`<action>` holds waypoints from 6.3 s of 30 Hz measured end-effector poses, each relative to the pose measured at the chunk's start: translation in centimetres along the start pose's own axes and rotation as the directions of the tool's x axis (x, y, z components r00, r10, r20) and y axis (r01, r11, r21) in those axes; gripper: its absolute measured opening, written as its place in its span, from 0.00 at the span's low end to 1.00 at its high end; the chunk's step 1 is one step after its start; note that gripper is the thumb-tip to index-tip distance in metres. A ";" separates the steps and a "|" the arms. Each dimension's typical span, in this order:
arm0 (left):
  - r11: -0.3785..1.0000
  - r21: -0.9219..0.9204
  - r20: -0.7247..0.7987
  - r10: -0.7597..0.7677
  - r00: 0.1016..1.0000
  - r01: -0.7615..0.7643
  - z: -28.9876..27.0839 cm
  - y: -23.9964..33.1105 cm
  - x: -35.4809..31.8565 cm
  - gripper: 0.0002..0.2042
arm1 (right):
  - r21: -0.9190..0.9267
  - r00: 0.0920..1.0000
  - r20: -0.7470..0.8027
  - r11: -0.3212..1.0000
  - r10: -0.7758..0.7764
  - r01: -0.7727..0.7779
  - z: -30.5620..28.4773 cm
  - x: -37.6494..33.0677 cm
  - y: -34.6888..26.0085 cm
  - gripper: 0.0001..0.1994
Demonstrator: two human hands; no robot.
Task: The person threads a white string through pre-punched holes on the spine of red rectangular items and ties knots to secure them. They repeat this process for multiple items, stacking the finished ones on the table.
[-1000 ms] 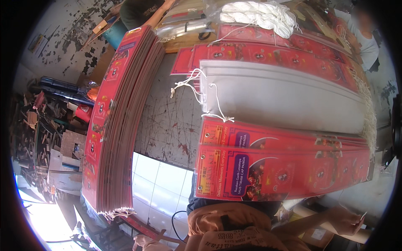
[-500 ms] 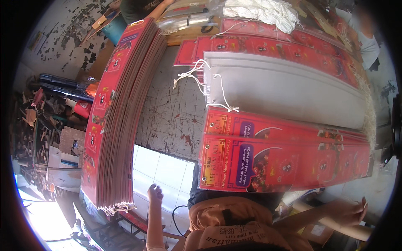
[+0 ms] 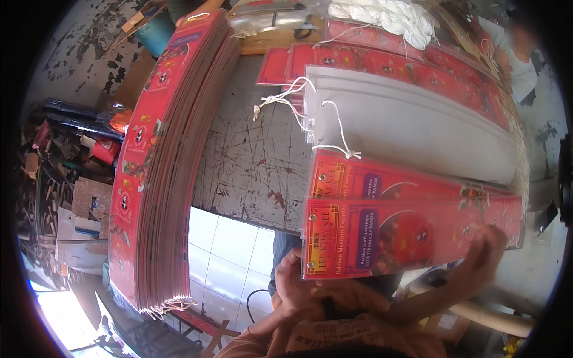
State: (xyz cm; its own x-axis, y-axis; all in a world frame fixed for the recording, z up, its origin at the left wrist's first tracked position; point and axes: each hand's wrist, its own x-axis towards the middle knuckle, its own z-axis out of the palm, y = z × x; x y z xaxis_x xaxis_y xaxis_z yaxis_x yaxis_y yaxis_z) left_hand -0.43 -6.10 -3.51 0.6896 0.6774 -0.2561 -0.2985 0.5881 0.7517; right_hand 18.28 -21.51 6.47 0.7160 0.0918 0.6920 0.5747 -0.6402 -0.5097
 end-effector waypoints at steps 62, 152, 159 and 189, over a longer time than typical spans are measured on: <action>0.993 -0.114 -0.041 0.022 0.999 -0.026 0.7 -1.7 -0.7 0.14 | 0.554 0.479 0.596 0.762 -0.645 0.336 4.8 -5.0 -8.9 0.08; 0.994 0.044 0.111 0.090 0.990 -0.096 1.1 0.6 1.1 0.09 | 0.491 0.632 0.680 0.871 -0.371 -0.017 5.1 -3.8 -9.5 0.09; 0.997 0.007 0.162 0.079 0.984 -0.082 1.1 0.7 1.0 0.09 | 0.488 0.623 0.671 0.872 -0.401 0.036 5.2 -4.1 -9.4 0.10; 0.978 -0.180 0.204 0.140 0.969 -0.103 0.7 -0.5 0.4 0.19 | 0.378 0.624 0.669 0.907 -0.405 0.184 4.9 -4.8 -10.3 0.07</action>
State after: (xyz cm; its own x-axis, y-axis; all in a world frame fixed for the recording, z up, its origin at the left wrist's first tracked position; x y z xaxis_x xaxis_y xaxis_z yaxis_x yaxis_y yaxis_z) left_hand 0.49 -6.44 -3.58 0.7611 0.6484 -0.0191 -0.4821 0.5851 0.6521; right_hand 10.86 -11.66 5.88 0.4790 0.8263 0.2963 0.8028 -0.2759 -0.5286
